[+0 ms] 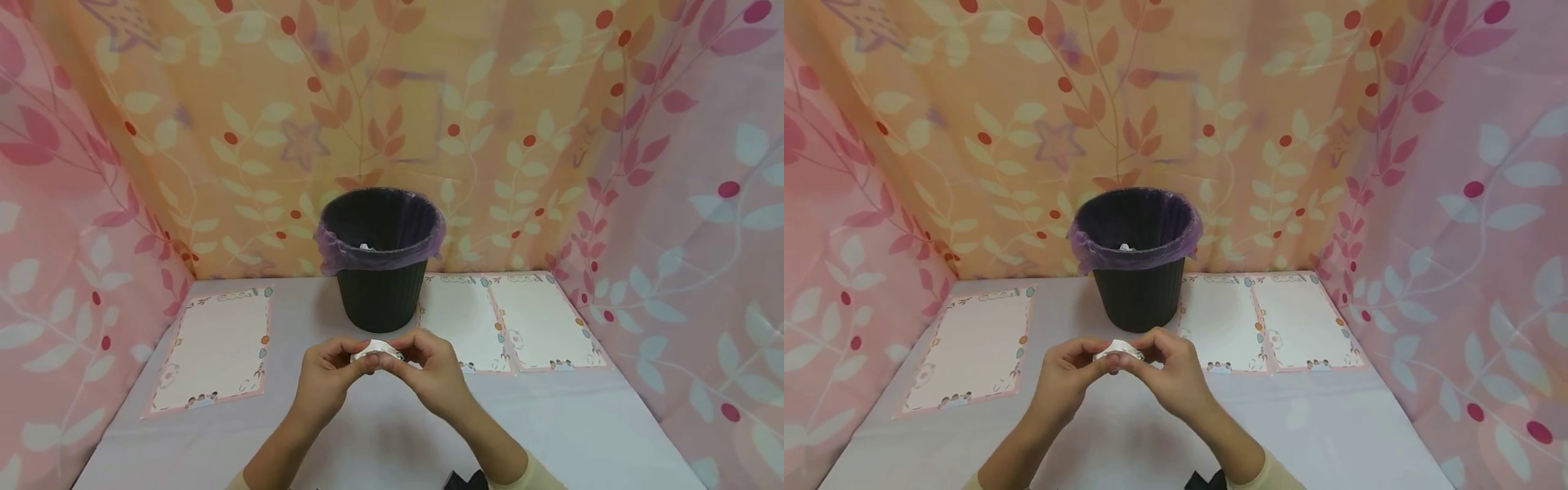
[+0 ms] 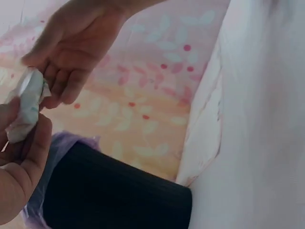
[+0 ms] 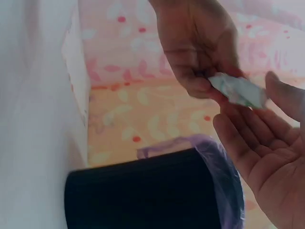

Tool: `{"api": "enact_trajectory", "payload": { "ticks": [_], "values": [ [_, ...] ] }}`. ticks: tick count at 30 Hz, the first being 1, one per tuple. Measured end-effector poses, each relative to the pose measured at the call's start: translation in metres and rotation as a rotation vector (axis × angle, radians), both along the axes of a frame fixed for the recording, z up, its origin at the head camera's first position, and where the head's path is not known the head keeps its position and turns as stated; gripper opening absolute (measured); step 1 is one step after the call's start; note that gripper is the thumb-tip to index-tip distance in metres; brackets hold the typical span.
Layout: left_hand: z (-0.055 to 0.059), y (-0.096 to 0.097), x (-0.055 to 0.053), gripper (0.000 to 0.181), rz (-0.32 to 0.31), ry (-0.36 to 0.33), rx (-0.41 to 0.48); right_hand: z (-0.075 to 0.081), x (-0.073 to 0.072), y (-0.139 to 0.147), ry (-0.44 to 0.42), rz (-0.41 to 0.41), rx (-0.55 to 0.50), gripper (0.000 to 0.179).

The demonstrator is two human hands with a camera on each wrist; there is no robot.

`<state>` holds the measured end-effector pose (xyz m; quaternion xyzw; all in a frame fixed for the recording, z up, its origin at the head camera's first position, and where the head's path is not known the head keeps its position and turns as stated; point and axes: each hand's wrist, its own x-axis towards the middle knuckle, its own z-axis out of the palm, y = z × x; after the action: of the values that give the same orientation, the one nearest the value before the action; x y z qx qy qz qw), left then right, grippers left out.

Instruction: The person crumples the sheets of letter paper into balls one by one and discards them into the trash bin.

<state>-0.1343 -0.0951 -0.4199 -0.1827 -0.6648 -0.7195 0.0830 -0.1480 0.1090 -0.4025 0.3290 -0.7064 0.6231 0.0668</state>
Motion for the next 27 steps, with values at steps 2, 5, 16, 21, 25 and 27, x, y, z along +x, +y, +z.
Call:
{"api": "enact_trajectory", "payload": {
  "ticks": [2,5,16,21,25,27],
  "values": [
    [0.003,-0.008,-0.004,0.023,-0.011,-0.044,-0.063,0.004,-0.005,0.008,0.044,0.082,0.079,0.031],
    [0.008,-0.015,-0.006,0.025,-0.051,-0.065,-0.153,0.008,-0.006,0.015,0.093,0.135,0.156,0.044],
    [0.011,-0.009,-0.005,0.038,0.099,-0.235,0.131,0.001,0.002,-0.002,0.082,0.034,-0.011,0.04],
    [0.008,-0.001,0.001,0.024,0.135,-0.114,0.198,-0.005,0.006,-0.009,0.106,-0.024,-0.065,0.033],
    [0.009,0.005,0.009,0.015,0.182,0.058,0.084,-0.013,0.006,-0.014,0.011,-0.036,-0.121,0.023],
    [0.013,0.006,0.013,0.016,0.221,0.139,0.022,-0.017,0.006,-0.016,-0.039,-0.015,-0.149,0.022]
  ]
}}
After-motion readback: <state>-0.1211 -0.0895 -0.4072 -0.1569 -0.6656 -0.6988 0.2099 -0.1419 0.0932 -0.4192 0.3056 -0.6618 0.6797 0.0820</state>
